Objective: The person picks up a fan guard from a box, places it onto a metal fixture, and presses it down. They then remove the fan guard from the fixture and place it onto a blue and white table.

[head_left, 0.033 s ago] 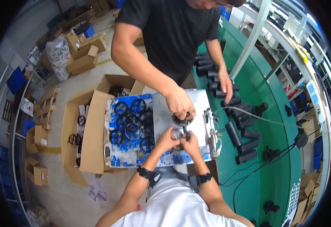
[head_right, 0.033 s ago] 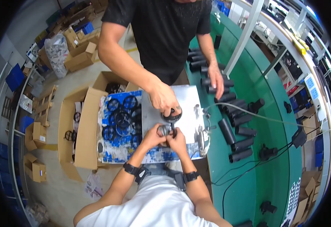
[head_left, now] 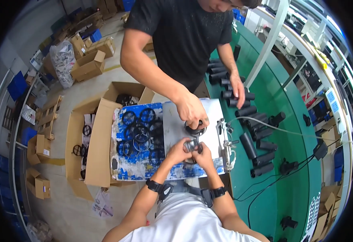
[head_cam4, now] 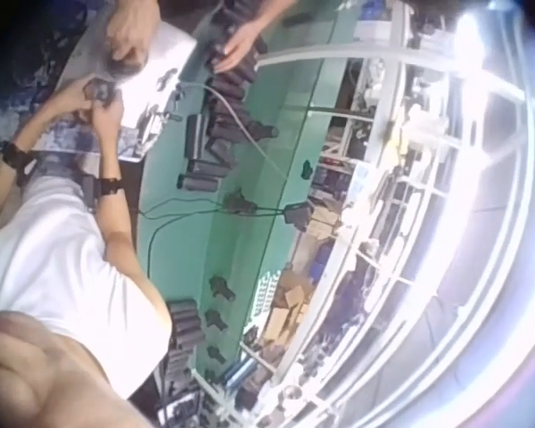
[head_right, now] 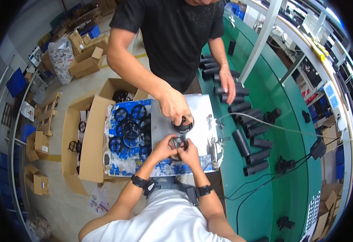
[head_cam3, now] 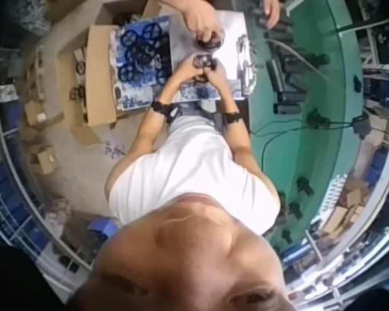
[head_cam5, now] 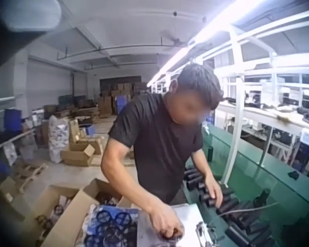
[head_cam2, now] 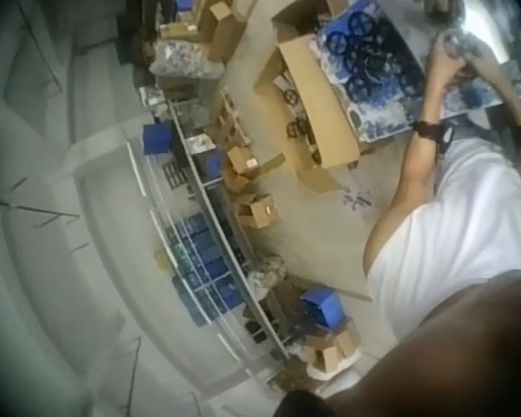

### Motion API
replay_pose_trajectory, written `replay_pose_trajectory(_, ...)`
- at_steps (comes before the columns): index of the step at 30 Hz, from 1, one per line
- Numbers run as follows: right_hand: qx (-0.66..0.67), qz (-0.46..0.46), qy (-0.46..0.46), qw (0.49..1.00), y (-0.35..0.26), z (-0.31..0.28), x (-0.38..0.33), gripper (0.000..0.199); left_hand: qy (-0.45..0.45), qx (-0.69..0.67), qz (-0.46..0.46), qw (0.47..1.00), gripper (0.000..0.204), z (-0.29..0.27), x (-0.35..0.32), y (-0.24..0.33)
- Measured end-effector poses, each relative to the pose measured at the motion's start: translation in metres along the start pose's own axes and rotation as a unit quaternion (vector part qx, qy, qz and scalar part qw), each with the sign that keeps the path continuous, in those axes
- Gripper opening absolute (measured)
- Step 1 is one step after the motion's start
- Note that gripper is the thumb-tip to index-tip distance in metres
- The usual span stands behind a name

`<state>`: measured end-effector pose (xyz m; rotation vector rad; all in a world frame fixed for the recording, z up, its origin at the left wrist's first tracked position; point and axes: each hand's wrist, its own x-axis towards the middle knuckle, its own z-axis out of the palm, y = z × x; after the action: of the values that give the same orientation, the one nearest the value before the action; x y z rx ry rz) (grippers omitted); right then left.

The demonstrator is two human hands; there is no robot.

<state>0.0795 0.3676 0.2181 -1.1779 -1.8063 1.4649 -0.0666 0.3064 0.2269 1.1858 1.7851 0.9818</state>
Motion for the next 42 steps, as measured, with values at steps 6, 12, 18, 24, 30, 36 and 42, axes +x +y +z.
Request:
replay_pose_trajectory(6, -0.04, -0.066, 0.021, 0.997, -0.006, -0.017, 0.005, 0.02, 0.07, 0.103, 0.114, 0.986, 0.052, 0.01, -0.003, 0.02)
replay_pose_trajectory(12, -0.067, -0.022, 0.096, 0.993, -0.021, -0.007, 0.04, 0.041, 0.125, 0.128, 0.123, 0.976, 0.047, 0.007, 0.044, 0.01)
replay_pose_trajectory(18, -0.224, -0.115, 0.201, 0.947, -0.031, -0.004, 0.076, 0.043, 0.217, 0.258, 0.161, 0.928, 0.037, -0.004, 0.091, 0.012)
replay_pose_trajectory(24, -0.311, -0.146, 0.218, 0.913, -0.012, -0.014, 0.086, 0.043, 0.144, 0.261, 0.133, 0.945, 0.043, -0.001, 0.109, -0.001)
replay_pose_trajectory(30, -0.313, -0.118, 0.244, 0.91, -0.004, -0.005, 0.073, 0.03, 0.145, 0.292, 0.14, 0.935, 0.059, 0.021, 0.087, -0.013)
replay_pose_trajectory(36, -0.346, -0.169, 0.277, 0.881, 0.0, 0.0, 0.081, 0.036, 0.039, 0.348, 0.144, 0.926, 0.061, -0.011, 0.108, 0.005)
replay_pose_trajectory(42, -0.326, -0.16, 0.264, 0.894, 0.005, -0.005, 0.092, 0.038, 0.161, 0.3, 0.122, 0.932, 0.065, 0.021, 0.092, -0.008)
